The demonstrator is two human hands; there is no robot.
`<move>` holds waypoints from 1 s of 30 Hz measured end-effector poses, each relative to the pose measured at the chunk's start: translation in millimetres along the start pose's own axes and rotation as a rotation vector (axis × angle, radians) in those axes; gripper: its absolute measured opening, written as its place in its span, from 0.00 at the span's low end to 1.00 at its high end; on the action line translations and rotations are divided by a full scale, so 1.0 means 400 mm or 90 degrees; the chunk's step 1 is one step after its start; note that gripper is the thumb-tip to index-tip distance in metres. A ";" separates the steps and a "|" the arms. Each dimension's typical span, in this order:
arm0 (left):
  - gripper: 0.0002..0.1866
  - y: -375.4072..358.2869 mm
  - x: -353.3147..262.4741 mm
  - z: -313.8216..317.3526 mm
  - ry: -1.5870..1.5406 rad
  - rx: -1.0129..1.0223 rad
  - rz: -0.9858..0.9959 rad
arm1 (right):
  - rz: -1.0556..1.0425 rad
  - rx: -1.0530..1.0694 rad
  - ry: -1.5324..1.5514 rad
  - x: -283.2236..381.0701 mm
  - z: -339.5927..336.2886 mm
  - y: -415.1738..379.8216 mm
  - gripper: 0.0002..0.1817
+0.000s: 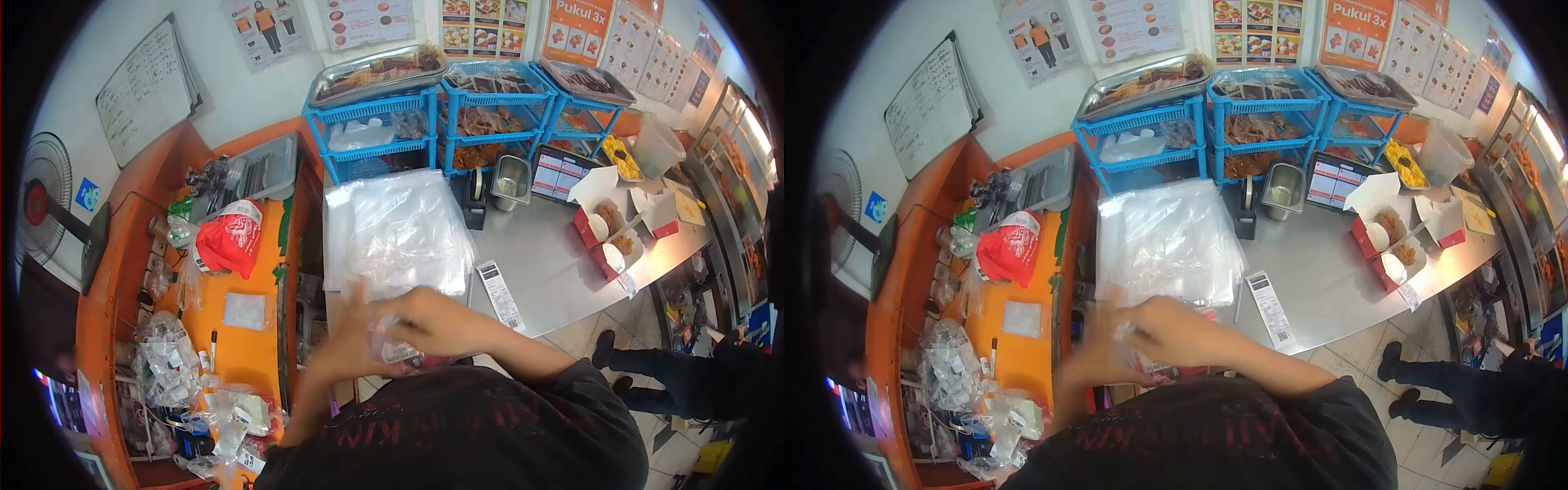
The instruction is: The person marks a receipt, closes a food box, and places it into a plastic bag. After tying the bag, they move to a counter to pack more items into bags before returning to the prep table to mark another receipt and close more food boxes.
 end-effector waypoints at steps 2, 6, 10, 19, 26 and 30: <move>0.63 -0.002 0.069 0.224 -0.280 0.112 -0.025 | -0.058 0.061 -0.046 0.010 0.060 0.007 0.03; 0.64 -0.002 -0.025 0.075 -0.489 0.001 -0.159 | -0.056 0.050 -0.055 0.029 0.012 0.002 0.03; 0.58 0.014 -0.115 -0.096 -0.285 0.024 0.153 | 0.021 0.042 0.000 -0.009 -0.026 -0.010 0.04; 0.49 0.076 0.002 0.322 0.014 0.160 0.253 | -0.118 0.210 -0.064 0.018 0.174 0.012 0.08; 0.46 0.111 0.028 0.284 0.359 0.059 0.175 | -0.085 0.088 -0.088 -0.016 0.099 0.032 0.06; 0.42 0.148 -0.001 0.272 0.224 0.110 0.245 | -0.094 0.124 -0.106 -0.025 0.132 0.039 0.06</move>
Point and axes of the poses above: each hand's wrist, its own y-axis towards the middle knuckle, its own z-axis out of the palm, x = y × z, the point moved 9 cm from there along y, towards the middle knuckle, and after that the axes turned 2 degrees about z, right-handed, at the moved point
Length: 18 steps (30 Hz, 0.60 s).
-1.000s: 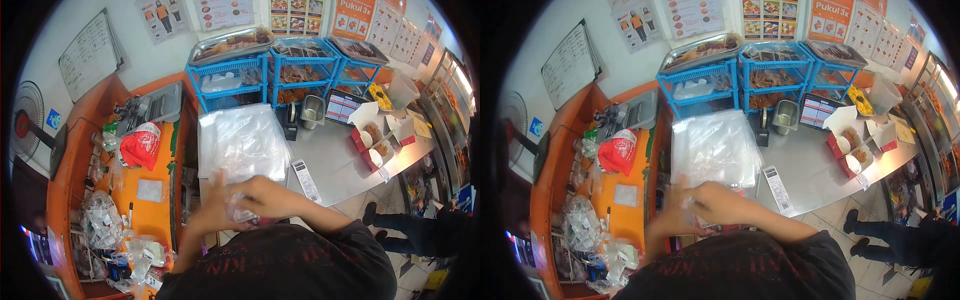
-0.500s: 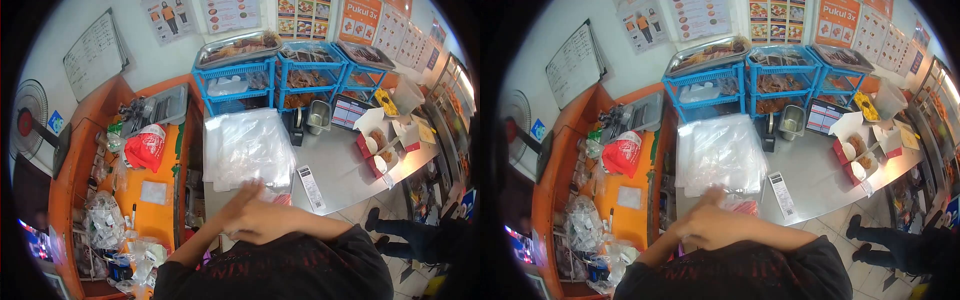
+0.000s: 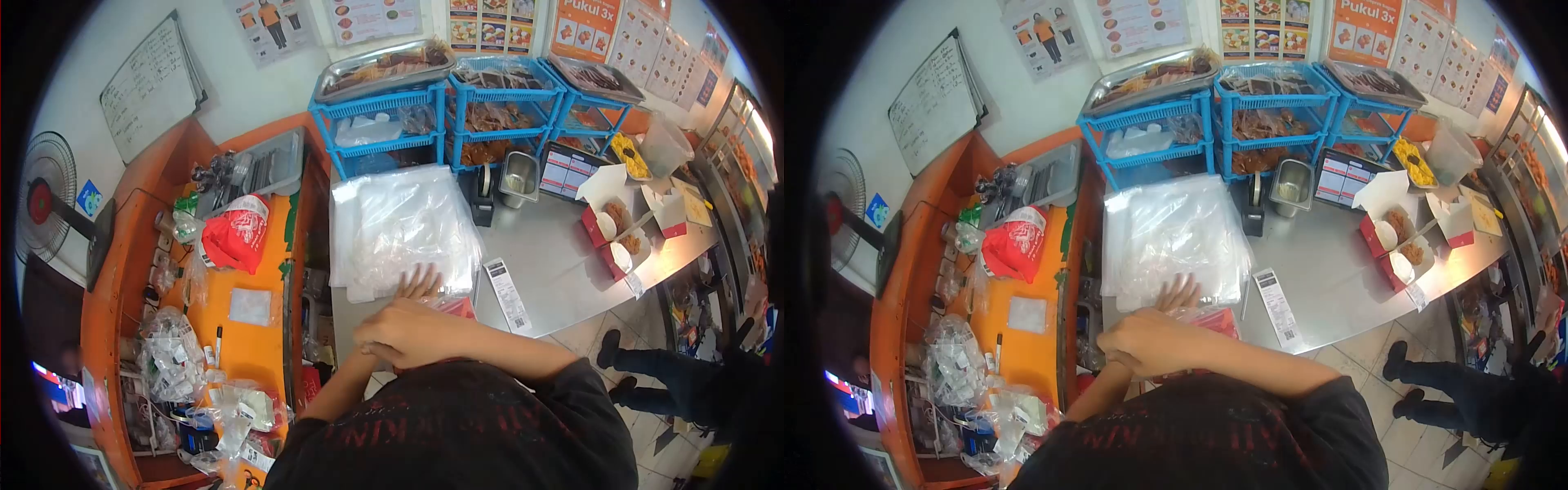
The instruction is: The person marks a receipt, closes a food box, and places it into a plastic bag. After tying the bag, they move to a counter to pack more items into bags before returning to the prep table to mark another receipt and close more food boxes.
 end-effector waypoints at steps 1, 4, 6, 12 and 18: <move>0.39 0.004 -0.033 -0.006 -0.172 0.008 0.096 | 0.004 0.000 0.003 -0.003 0.006 0.008 0.06; 0.39 -0.012 -0.137 0.030 -0.408 0.096 0.293 | -0.032 -0.024 0.159 -0.039 0.019 0.041 0.05; 0.38 -0.041 -0.121 0.051 -0.458 0.280 0.174 | -0.055 -0.068 0.171 -0.087 -0.007 0.061 0.06; 0.23 -0.014 -0.106 0.000 -0.631 0.199 0.084 | 0.087 -0.151 0.082 -0.205 -0.081 0.067 0.08; 0.11 -0.008 -0.079 0.024 -0.392 0.163 -0.001 | 0.105 -0.199 0.111 -0.230 -0.123 0.000 0.07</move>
Point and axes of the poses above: each hand's wrist, its own y-axis towards the middle knuckle, its own z-axis out of the palm, x = y × z, the point moved 9 cm from there along y, towards the middle knuckle, and after that the axes turned 2 degrees about z, right-handed, at the moved point
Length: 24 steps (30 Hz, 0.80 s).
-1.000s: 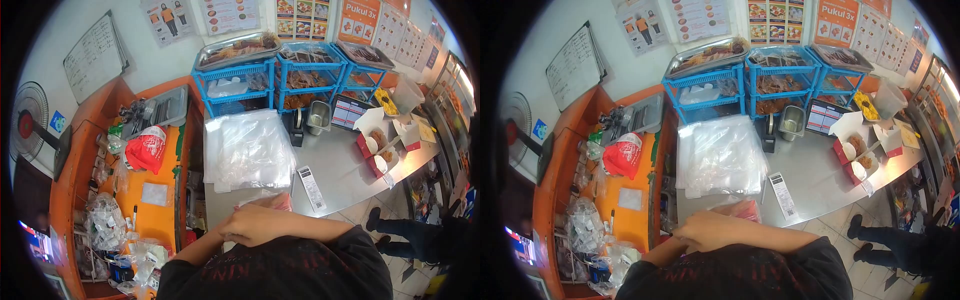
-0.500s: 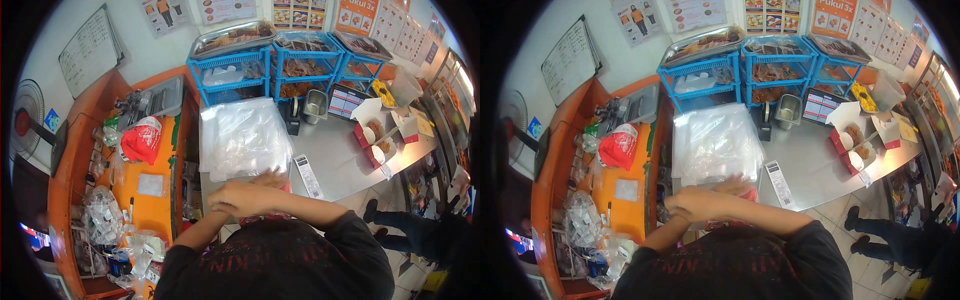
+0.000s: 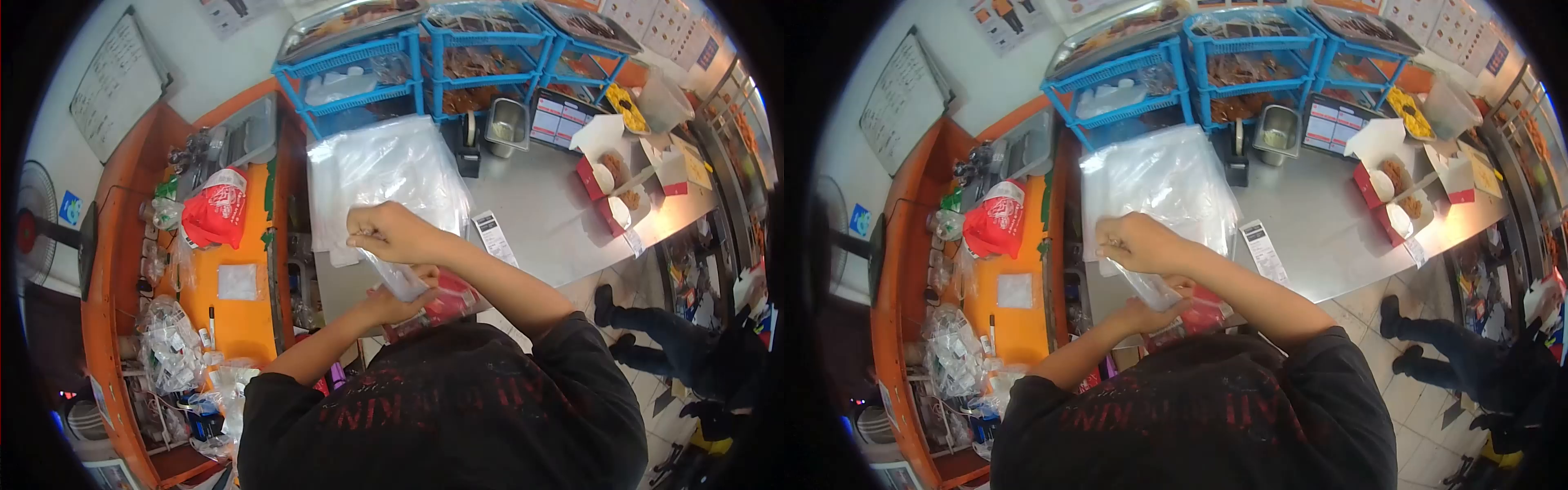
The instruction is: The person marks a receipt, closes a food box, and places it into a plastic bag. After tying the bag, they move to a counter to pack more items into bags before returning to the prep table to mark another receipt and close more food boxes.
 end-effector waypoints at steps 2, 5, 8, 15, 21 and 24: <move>0.10 0.006 -0.014 -0.005 0.194 -0.075 0.152 | -0.047 -0.131 0.029 0.018 -0.086 -0.058 0.06; 0.10 0.007 -0.032 -0.033 0.303 -0.099 0.325 | 0.048 -0.301 0.094 -0.072 -0.186 -0.212 0.11; 0.11 0.015 0.057 -0.120 0.265 -0.044 0.076 | 0.122 -0.439 -0.037 -0.224 -0.164 -0.420 0.18; 0.27 -0.086 0.020 -0.414 -0.424 -0.562 -0.362 | -0.048 -0.298 0.076 -0.122 -0.040 -0.350 0.53; 0.15 -0.162 -0.082 -0.435 -0.181 -0.573 -0.414 | -0.036 -0.119 -0.121 -0.182 0.100 -0.290 0.51; 0.10 -0.064 -0.322 -0.387 0.618 -0.393 0.135 | 0.203 0.066 0.822 -0.292 0.114 -0.395 0.41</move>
Point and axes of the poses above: each hand's wrist, its own y-axis towards the middle knuckle, its own z-axis out of the palm, x = y × z, the point moved 9 cm from there along y, towards the middle knuckle, and after that the axes turned 2 degrees about z, right-handed, at the moved point
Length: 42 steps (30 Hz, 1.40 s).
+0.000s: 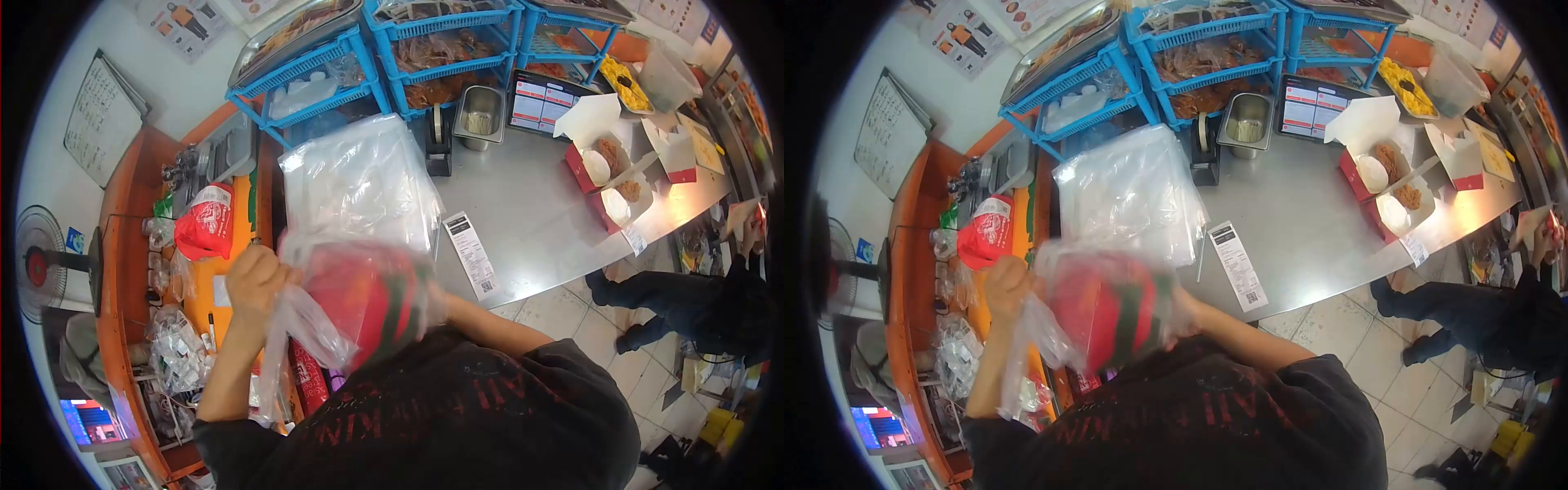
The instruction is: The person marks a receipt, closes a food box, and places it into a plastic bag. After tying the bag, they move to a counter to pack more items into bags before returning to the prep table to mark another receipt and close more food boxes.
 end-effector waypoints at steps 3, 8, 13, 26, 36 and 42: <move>0.09 -0.122 0.066 0.069 -0.131 -0.092 -0.199 | 0.181 -0.353 -0.147 0.033 -0.219 -0.014 0.29; 0.06 -0.442 0.129 0.302 -0.516 -0.064 -0.759 | -0.438 -0.756 -0.839 0.643 -0.457 -0.070 0.10; 0.06 -0.296 -0.089 0.412 -0.420 0.100 -0.243 | 0.103 -0.792 -1.270 0.735 -0.682 0.108 0.09; 0.06 -0.170 -0.141 0.429 -0.446 0.196 -0.014 | 0.079 -0.927 -1.104 0.818 -0.722 0.043 0.12; 0.11 -0.228 -0.113 0.341 -0.350 0.185 -0.158 | -0.288 -0.446 -0.371 0.439 -0.170 0.052 0.04; 0.15 -0.251 -0.084 0.339 -0.516 0.102 -0.369 | -0.098 -0.257 -0.504 0.177 0.021 0.054 0.04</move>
Point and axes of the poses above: each hand's wrist, its own y-axis towards the middle knuckle, its own z-axis out of the palm, x = y × z, the point moved 9 cm from there along y, towards the middle knuckle, and after that the axes turned 2 degrees about z, right-handed, at the moved point
